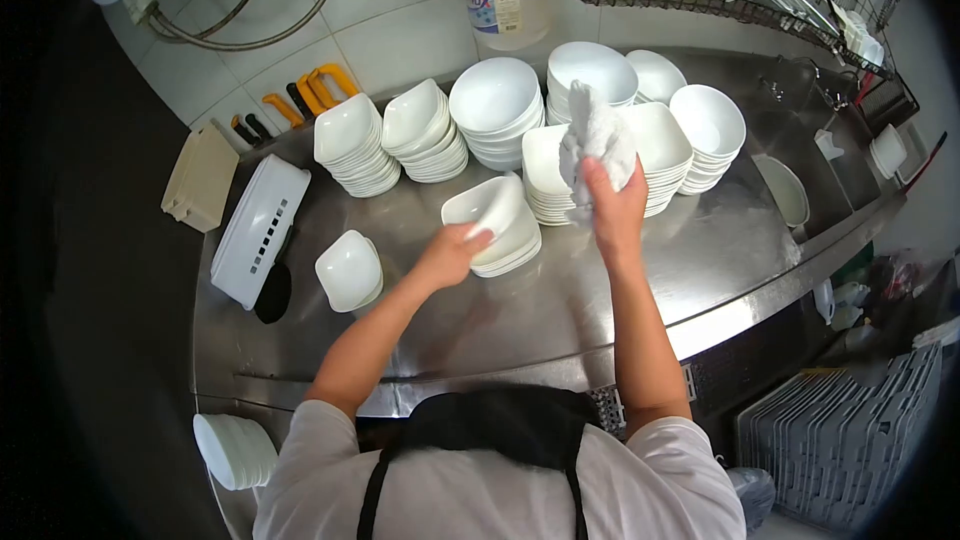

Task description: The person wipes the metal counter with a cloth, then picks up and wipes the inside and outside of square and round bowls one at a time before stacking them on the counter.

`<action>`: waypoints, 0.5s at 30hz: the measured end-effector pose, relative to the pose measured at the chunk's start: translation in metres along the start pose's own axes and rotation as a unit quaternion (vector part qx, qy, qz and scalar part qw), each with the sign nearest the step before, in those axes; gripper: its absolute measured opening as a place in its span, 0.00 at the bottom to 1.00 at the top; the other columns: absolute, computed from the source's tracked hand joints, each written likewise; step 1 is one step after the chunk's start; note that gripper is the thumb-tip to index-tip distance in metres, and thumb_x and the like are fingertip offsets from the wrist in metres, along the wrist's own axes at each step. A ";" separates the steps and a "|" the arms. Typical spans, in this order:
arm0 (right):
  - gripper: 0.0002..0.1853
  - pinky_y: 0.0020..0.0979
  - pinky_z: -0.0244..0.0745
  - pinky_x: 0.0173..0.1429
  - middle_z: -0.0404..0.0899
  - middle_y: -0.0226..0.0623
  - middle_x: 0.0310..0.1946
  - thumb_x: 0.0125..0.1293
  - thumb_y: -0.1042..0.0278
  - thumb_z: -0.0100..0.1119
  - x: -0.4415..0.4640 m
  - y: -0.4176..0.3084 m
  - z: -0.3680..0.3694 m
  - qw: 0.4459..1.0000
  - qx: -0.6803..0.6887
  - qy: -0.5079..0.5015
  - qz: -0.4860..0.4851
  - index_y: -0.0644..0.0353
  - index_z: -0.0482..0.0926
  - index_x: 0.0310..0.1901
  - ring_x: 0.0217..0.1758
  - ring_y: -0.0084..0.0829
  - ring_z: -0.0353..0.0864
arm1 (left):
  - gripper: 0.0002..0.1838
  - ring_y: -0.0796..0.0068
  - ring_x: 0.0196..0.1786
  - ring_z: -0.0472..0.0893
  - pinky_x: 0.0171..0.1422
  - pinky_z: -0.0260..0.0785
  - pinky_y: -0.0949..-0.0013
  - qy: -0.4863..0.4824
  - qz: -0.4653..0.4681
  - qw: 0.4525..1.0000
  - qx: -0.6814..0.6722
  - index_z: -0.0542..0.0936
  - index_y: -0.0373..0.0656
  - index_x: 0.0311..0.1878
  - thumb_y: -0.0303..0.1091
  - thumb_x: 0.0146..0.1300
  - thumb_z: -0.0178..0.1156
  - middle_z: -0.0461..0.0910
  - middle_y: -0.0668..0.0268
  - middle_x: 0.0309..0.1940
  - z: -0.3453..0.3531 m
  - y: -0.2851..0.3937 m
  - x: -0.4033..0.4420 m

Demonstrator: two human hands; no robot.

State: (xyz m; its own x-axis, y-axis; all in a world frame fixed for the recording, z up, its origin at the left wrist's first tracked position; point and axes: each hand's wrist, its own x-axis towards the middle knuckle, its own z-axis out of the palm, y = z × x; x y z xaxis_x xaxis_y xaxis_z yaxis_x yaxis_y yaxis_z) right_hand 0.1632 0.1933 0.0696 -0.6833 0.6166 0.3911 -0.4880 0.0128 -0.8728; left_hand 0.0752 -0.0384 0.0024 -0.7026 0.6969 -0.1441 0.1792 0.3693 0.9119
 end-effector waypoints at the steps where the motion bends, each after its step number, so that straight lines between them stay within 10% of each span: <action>1: 0.29 0.33 0.76 0.58 0.81 0.42 0.53 0.64 0.63 0.69 -0.010 -0.001 0.002 0.998 -0.060 0.006 -0.002 0.69 0.72 0.62 0.52 0.31 0.82 | 0.17 0.70 0.56 0.79 0.69 0.65 0.63 0.024 -0.042 0.976 -0.212 0.79 0.37 0.59 0.37 0.75 0.53 0.83 0.60 0.50 -0.002 0.005 0.001; 6: 0.28 0.34 0.77 0.58 0.82 0.47 0.53 0.59 0.59 0.71 -0.041 -0.013 0.066 0.823 -0.406 -0.145 -0.371 0.64 0.78 0.59 0.53 0.35 0.83 | 0.17 0.81 0.55 0.75 0.61 0.67 0.71 0.107 0.208 0.930 -0.282 0.76 0.34 0.61 0.31 0.75 0.54 0.81 0.67 0.52 0.032 0.015 -0.011; 7: 0.26 0.34 0.78 0.56 0.83 0.47 0.51 0.60 0.60 0.70 -0.027 -0.001 0.070 0.854 -0.356 -0.136 -0.353 0.63 0.79 0.58 0.52 0.34 0.83 | 0.17 0.81 0.55 0.75 0.60 0.67 0.71 0.084 0.193 0.920 -0.330 0.76 0.34 0.61 0.30 0.74 0.54 0.81 0.67 0.52 0.027 0.031 -0.020; 9: 0.21 0.32 0.80 0.48 0.85 0.46 0.44 0.63 0.63 0.65 -0.005 0.005 0.079 0.988 -0.101 -0.113 -0.012 0.66 0.80 0.54 0.45 0.31 0.85 | 0.15 0.82 0.54 0.75 0.60 0.67 0.72 0.048 0.199 0.907 -0.368 0.77 0.33 0.60 0.30 0.75 0.54 0.81 0.69 0.50 0.017 0.051 -0.039; 12: 0.20 0.32 0.78 0.49 0.84 0.45 0.43 0.65 0.66 0.62 -0.016 0.008 0.092 0.985 0.090 -0.091 0.119 0.69 0.78 0.55 0.45 0.32 0.83 | 0.14 0.82 0.51 0.76 0.57 0.68 0.73 0.187 0.322 0.893 -0.254 0.79 0.33 0.57 0.31 0.76 0.52 0.82 0.68 0.47 0.024 0.057 -0.048; 15: 0.21 0.39 0.71 0.64 0.78 0.55 0.58 0.62 0.63 0.64 -0.071 0.033 0.120 0.966 -0.123 -0.083 -0.213 0.68 0.79 0.54 0.61 0.46 0.78 | 0.13 0.83 0.44 0.77 0.48 0.69 0.75 0.218 0.205 0.932 -0.205 0.80 0.32 0.53 0.32 0.75 0.54 0.83 0.68 0.42 -0.008 0.039 -0.053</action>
State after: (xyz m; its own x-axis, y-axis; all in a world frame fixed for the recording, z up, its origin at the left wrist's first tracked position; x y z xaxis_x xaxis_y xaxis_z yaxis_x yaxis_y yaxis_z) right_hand 0.1306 0.0554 0.0483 -0.5371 0.3788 0.7536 -0.6138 0.4373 -0.6573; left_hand 0.1138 -0.0663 0.0485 -0.8622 0.3791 0.3360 0.2777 -0.2012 0.9394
